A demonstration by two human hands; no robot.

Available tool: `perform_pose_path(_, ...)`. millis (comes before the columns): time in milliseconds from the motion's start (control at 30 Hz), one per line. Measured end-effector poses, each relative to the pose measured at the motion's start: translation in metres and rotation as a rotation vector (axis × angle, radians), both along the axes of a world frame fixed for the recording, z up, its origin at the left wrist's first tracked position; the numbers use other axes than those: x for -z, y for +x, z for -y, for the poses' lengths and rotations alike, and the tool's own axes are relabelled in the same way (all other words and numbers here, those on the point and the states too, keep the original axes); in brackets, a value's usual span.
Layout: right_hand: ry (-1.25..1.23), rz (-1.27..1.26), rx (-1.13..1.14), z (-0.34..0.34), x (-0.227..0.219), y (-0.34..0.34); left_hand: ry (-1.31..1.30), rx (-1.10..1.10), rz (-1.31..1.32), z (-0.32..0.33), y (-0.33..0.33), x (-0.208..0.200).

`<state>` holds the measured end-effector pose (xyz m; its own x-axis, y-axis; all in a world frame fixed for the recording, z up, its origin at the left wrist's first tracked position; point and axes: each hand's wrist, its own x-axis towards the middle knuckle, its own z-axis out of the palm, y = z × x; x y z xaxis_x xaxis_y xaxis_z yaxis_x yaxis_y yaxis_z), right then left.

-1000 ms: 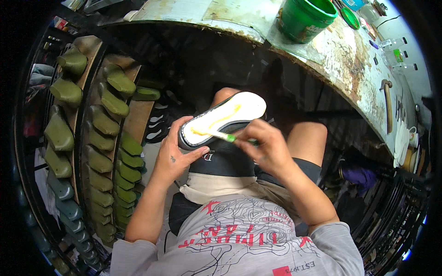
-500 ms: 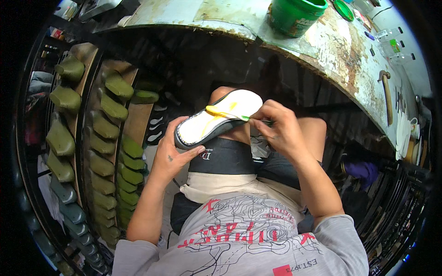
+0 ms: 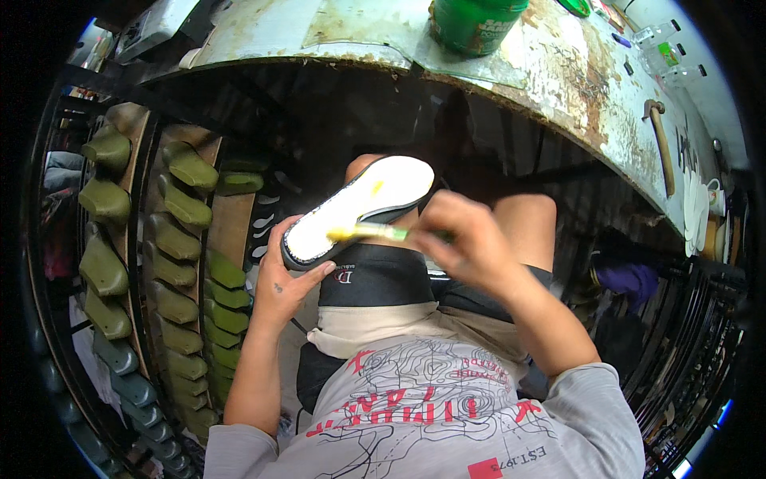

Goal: The person opens a green container and uses a toothbrush to apply a yellow substance to the soles of several shoe lasts. They repeatedly dip the brush into the container and spread the substance across the sole surface, then place the treated lasts back on a nearby rack.

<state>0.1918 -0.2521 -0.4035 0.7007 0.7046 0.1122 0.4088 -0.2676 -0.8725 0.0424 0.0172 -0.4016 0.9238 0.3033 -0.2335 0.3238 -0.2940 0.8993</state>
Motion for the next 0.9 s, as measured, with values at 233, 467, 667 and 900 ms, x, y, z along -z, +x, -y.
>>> perform_pose_path(233,-0.147,-0.109,-0.069,0.015,0.006,0.008,0.009,-0.006,0.006,-0.001,-0.004,0.006)
perform_pose_path(467,-0.09,-0.012,0.198,0.029,0.017,0.011,-0.02,-0.014,0.005,-0.002,-0.005,0.008)
perform_pose_path(667,-0.027,0.047,0.478,0.038,0.024,0.009,0.017,-0.016,0.023,0.001,-0.005,0.005)
perform_pose_path(900,-0.01,0.035,0.247,0.049,0.03,0.007,0.025,-0.04,-0.004,0.0,-0.006,0.009)
